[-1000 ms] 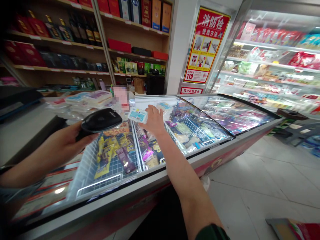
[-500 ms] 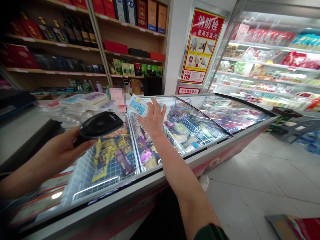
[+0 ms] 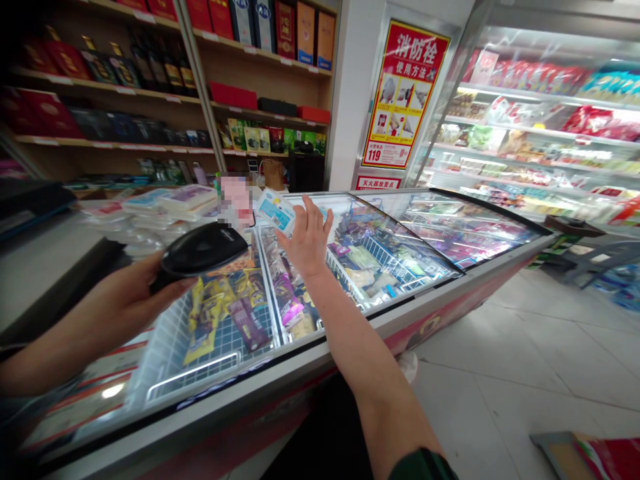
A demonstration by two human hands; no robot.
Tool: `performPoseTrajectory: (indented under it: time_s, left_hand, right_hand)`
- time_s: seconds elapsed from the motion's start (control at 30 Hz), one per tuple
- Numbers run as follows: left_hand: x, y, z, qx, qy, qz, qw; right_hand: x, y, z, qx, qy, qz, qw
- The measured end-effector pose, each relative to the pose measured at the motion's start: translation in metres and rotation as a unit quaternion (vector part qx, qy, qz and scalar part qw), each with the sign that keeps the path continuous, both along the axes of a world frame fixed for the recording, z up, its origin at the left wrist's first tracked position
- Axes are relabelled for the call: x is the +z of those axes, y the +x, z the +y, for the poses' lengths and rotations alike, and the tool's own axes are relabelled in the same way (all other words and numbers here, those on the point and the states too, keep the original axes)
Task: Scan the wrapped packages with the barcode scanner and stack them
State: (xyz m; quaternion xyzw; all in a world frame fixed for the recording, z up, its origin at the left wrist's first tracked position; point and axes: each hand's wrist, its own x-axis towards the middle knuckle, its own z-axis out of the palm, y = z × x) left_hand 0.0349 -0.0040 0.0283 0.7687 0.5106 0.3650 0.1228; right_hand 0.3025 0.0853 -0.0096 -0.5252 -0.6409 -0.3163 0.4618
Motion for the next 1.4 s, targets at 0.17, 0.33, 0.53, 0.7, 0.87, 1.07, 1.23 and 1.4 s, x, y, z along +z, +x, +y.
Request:
performPoseTrajectory:
  time_s: [0.17,0.33,0.53,0.7,0.87,1.07,1.23,1.4]
  left_hand:
    - [-0.001,-0.002,0.001,-0.045,-0.034,0.015,0.998]
    - [-0.001,0.0,0.0,-0.049,-0.027,0.017,0.998]
    - [0.002,0.0,-0.002,-0.053,-0.033,0.019,0.998]
    - [0.002,0.001,-0.002,-0.047,-0.033,0.014,0.998]
    - [0.002,0.002,-0.003,-0.045,-0.036,0.004,0.998]
    - [0.001,-0.001,0.001,-0.037,-0.041,0.024,0.998]
    - [0.002,-0.001,0.002,-0.036,-0.041,0.028,0.998]
    - [0.003,0.0,0.001,-0.026,-0.047,0.028,0.998]
  right_hand:
    - [0.001,-0.001,-0.001,-0.006,0.0,-0.006,1.0]
    - [0.001,-0.001,-0.002,-0.022,-0.026,-0.018,0.999]
    - [0.001,0.0,-0.001,-0.032,-0.026,-0.026,0.999]
    - [0.001,0.0,-0.003,0.0,-0.013,-0.005,1.0]
    - [0.002,-0.002,-0.004,0.01,-0.036,0.006,0.999]
    - [-0.002,0.02,0.011,-0.024,-0.035,0.123,0.991]
    - [-0.009,0.06,0.033,-0.071,-0.029,0.245,0.967]
    - [-0.015,0.075,0.047,-0.088,-0.054,0.28,0.954]
